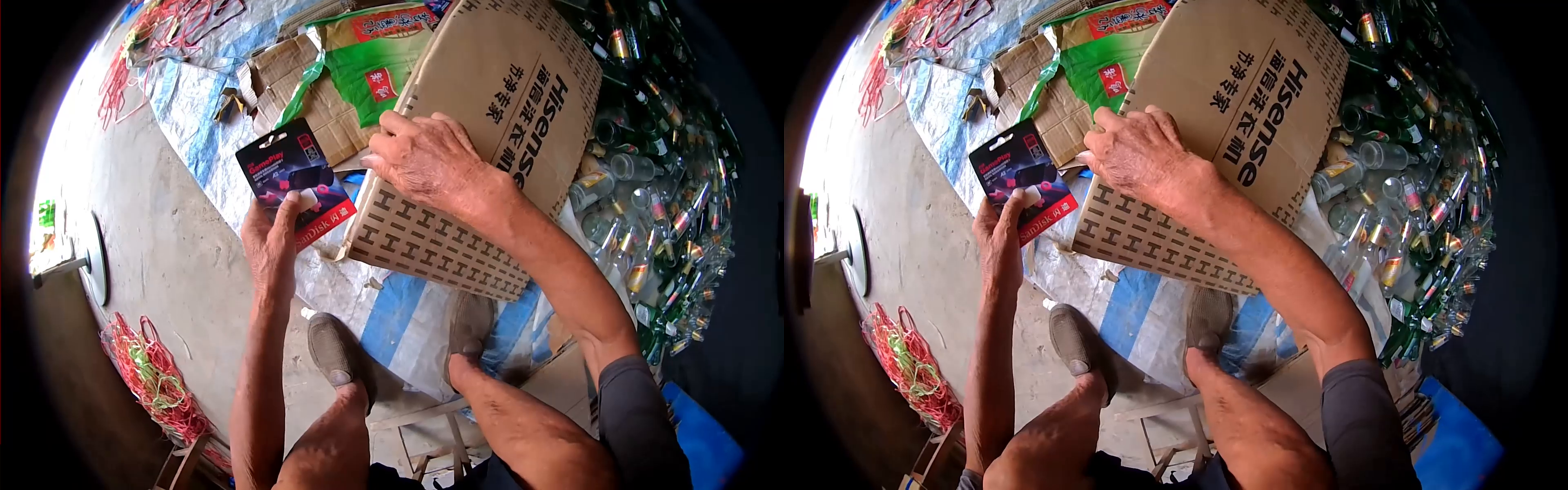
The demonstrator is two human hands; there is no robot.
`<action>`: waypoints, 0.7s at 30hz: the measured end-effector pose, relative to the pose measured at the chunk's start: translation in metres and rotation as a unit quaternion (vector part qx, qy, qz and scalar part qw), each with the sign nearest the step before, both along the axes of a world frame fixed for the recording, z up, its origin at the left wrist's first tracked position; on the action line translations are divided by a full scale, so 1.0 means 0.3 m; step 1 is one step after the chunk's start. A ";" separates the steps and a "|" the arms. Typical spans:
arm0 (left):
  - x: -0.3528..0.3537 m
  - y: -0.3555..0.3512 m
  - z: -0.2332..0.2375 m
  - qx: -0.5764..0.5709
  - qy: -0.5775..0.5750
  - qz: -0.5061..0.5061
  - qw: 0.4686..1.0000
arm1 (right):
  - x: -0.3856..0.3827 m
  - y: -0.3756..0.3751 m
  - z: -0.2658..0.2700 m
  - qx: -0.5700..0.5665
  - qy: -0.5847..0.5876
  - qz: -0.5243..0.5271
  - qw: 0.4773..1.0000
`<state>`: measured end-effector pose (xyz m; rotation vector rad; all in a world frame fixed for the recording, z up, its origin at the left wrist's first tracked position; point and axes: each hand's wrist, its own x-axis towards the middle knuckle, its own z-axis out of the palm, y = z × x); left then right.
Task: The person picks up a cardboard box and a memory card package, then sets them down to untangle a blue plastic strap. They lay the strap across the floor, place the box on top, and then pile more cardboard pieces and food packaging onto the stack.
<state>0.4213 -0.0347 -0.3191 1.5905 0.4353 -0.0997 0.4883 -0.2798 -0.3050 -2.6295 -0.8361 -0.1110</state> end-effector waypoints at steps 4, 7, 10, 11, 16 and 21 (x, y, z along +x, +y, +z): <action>0.068 0.051 0.005 -0.010 -0.034 -0.012 0.999 | -0.038 -0.022 0.070 0.044 -0.058 -0.007 0.997; 0.104 0.014 0.060 0.007 -0.042 -0.046 0.998 | -0.081 -0.070 0.156 0.087 -0.132 -0.010 0.987; 0.145 -0.023 0.056 0.023 -0.070 -0.084 0.994 | -0.118 -0.117 0.220 0.108 -0.154 -0.030 0.982; 0.164 -0.032 0.049 0.039 -0.078 -0.085 0.993 | -0.126 -0.132 0.237 0.113 -0.168 -0.034 0.979; 0.243 -0.214 0.055 -0.050 -0.090 -0.151 0.983 | -0.192 -0.170 0.313 0.147 -0.132 -0.071 0.978; 0.184 -0.451 -0.075 0.038 -0.095 -0.384 0.918 | -0.237 -0.195 0.353 0.165 -0.111 -0.093 0.976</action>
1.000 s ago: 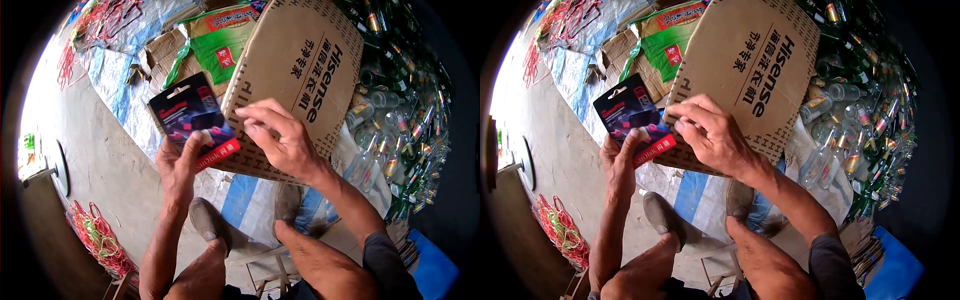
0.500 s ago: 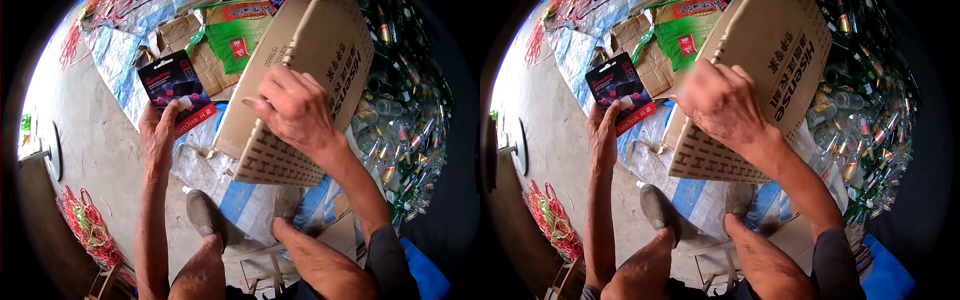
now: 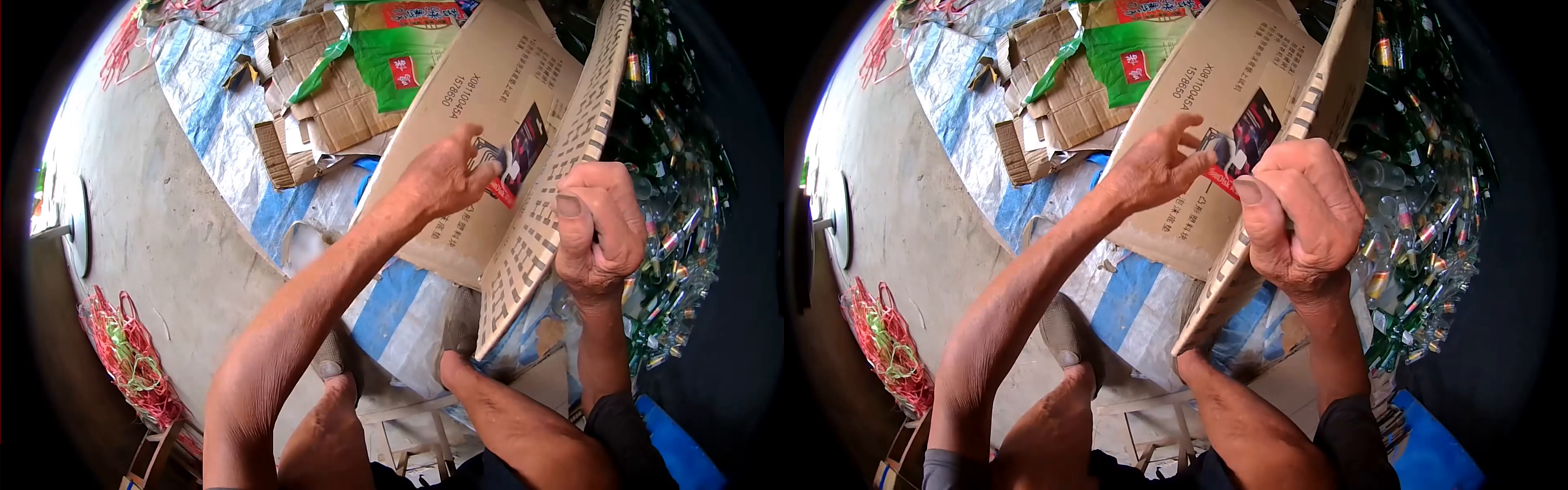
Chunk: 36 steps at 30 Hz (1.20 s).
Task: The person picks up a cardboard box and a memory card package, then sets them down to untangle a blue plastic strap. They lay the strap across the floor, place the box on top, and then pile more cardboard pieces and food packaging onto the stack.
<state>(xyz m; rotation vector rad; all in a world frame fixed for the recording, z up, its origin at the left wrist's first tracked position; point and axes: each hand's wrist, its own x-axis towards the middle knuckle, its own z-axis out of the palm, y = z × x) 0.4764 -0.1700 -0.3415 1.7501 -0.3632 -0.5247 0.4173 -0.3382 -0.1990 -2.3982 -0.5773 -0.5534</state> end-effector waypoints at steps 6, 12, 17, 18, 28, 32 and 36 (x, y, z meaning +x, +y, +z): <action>-0.209 0.172 -0.170 0.174 -0.057 0.052 0.982 | -0.013 -0.029 -0.012 0.011 -0.021 0.018 1.000; -0.291 0.292 -0.226 0.279 -0.119 0.156 0.940 | -0.019 -0.036 0.002 0.011 -0.005 0.023 1.000; -0.294 0.292 -0.236 0.296 -0.080 0.154 0.939 | 0.000 -0.014 -0.017 0.009 -0.009 0.029 1.000; -0.297 0.292 -0.243 0.290 -0.070 0.162 0.941 | 0.008 0.004 -0.029 0.005 -0.006 0.029 1.000; -0.257 0.351 -0.294 0.053 0.145 0.249 0.956 | -0.076 -0.012 -0.403 -0.025 0.194 0.011 0.981; -0.234 0.370 -0.251 0.015 0.245 0.244 0.938 | -0.147 -0.094 -0.495 -0.060 0.180 -0.042 0.981; -0.218 0.377 -0.170 0.008 0.231 0.167 0.959 | -0.189 -0.165 -0.554 -0.049 0.190 -0.129 0.972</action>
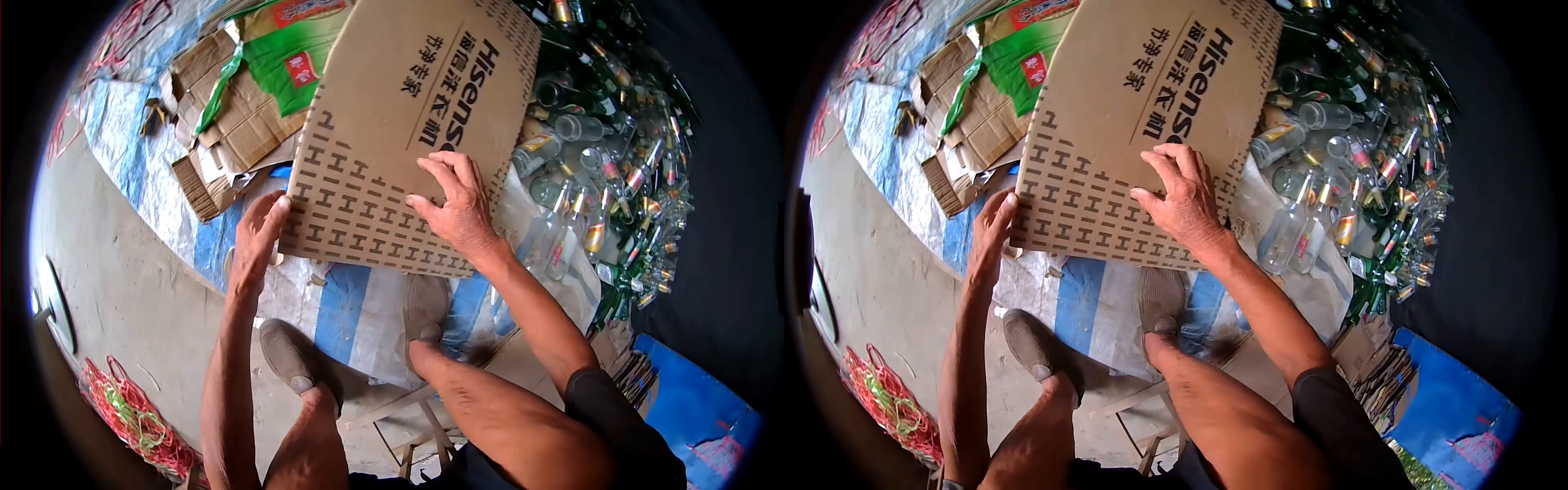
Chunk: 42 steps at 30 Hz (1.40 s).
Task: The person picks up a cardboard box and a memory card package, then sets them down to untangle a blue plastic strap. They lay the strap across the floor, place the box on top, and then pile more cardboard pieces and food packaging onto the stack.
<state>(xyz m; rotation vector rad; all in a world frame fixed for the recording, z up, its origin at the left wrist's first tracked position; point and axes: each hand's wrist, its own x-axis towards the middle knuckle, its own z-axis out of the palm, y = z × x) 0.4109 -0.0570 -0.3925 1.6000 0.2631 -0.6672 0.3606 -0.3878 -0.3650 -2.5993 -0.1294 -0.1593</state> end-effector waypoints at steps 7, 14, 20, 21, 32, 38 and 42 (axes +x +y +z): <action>-0.012 -0.037 -0.020 0.061 0.003 0.014 0.998 | -0.158 -0.178 -0.122 -0.024 0.021 -0.241 0.970; -0.006 -0.061 -0.022 0.087 -0.019 0.020 0.996 | -0.302 -0.293 -0.232 0.310 0.105 -0.350 0.878; 0.030 -0.056 0.098 0.052 -0.026 0.026 0.998 | -0.223 -0.304 -0.074 0.610 0.187 -0.386 0.666; 0.048 -0.051 0.138 0.052 -0.021 0.020 0.998 | -0.232 -0.336 -0.090 0.649 0.212 -0.369 0.631; 0.165 0.063 0.344 -0.195 -0.032 0.137 0.971 | -0.131 -0.284 0.123 0.722 0.254 -0.254 0.591; 0.118 0.143 0.271 -0.406 -0.041 0.160 0.899 | -0.030 -0.176 0.192 0.759 0.221 -0.220 0.572; 0.049 0.101 0.152 -0.186 -0.100 0.193 0.958 | 0.012 -0.079 0.254 0.724 0.209 -0.265 0.602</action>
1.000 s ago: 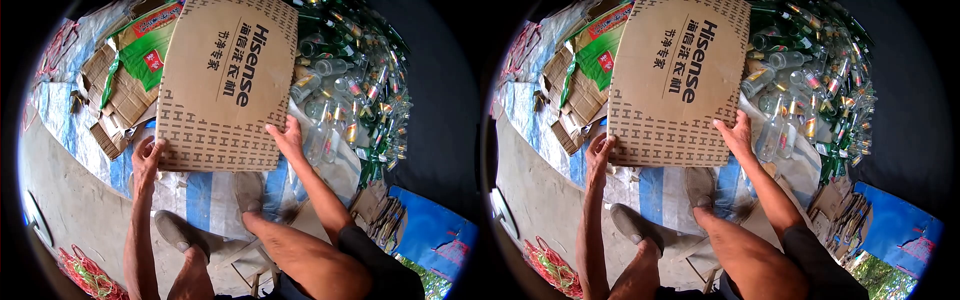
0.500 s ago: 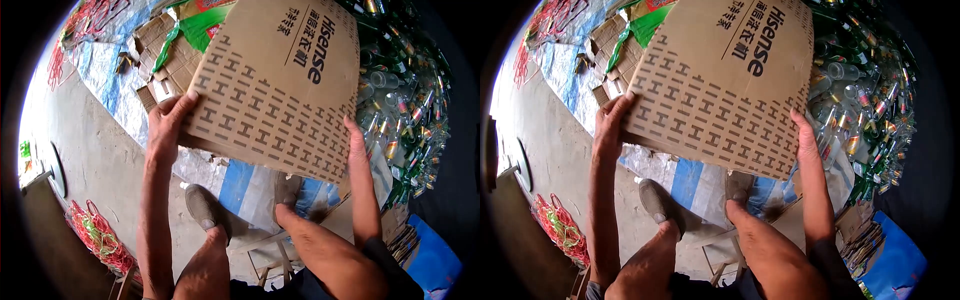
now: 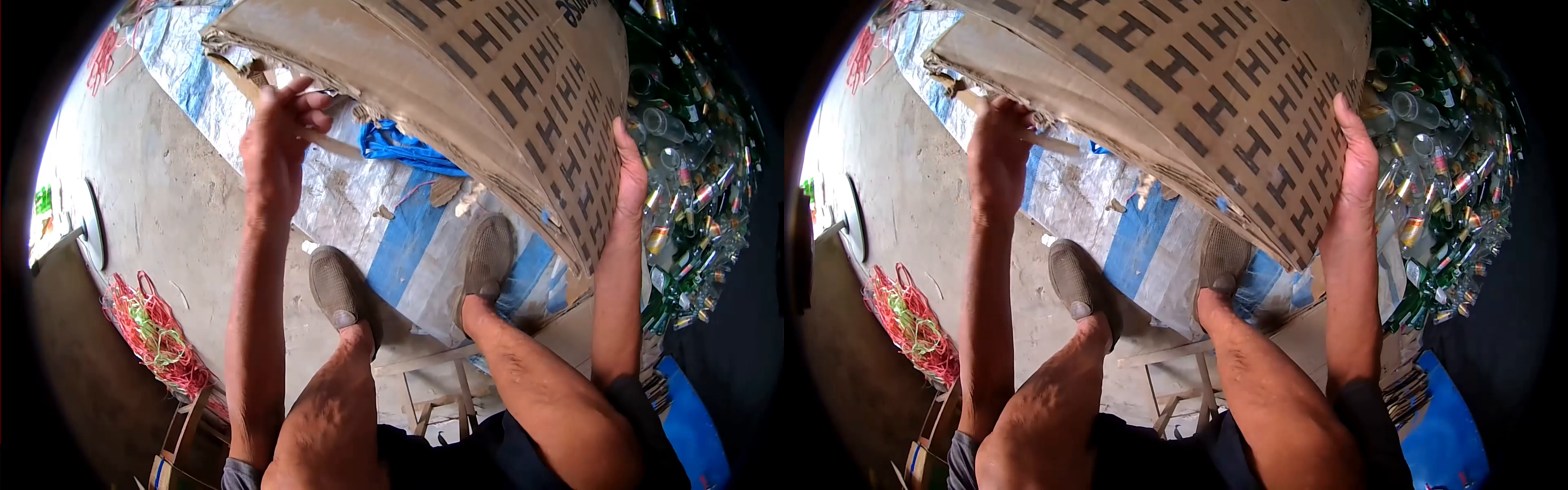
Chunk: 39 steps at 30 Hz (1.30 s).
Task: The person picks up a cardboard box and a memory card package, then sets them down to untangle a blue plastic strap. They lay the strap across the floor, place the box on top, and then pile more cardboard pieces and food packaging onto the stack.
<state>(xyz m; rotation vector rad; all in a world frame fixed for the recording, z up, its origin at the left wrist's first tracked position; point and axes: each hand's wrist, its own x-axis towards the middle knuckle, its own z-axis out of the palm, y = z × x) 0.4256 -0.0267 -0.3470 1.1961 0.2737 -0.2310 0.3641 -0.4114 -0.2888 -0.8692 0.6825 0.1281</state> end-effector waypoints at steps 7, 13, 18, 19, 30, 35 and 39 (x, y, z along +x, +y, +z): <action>-0.215 -0.161 -0.186 0.435 -0.149 -0.290 0.839 | 0.057 0.058 -0.009 0.015 -0.037 0.006 0.999; -0.101 -0.280 -0.365 0.604 -0.345 -0.340 0.633 | 0.118 0.110 -0.012 0.113 -0.065 0.048 0.990; -0.080 -0.285 -0.524 0.602 -0.370 -0.310 0.636 | 0.147 0.146 -0.034 0.108 -0.068 0.031 0.991; -0.081 -0.286 -0.571 0.587 -0.380 -0.289 0.653 | 0.149 0.153 -0.038 0.097 -0.064 0.023 0.993; -0.257 -0.234 -0.248 0.569 -0.390 -0.303 0.657 | 0.137 0.217 -0.131 0.153 -0.052 0.070 0.984; -0.336 -0.228 -0.065 0.531 -0.249 -0.343 0.734 | 0.136 0.330 -0.246 0.175 -0.046 0.082 0.980; -0.383 -0.218 -0.010 0.423 -0.247 -0.423 0.763 | 0.132 0.435 -0.312 0.157 -0.066 0.065 0.983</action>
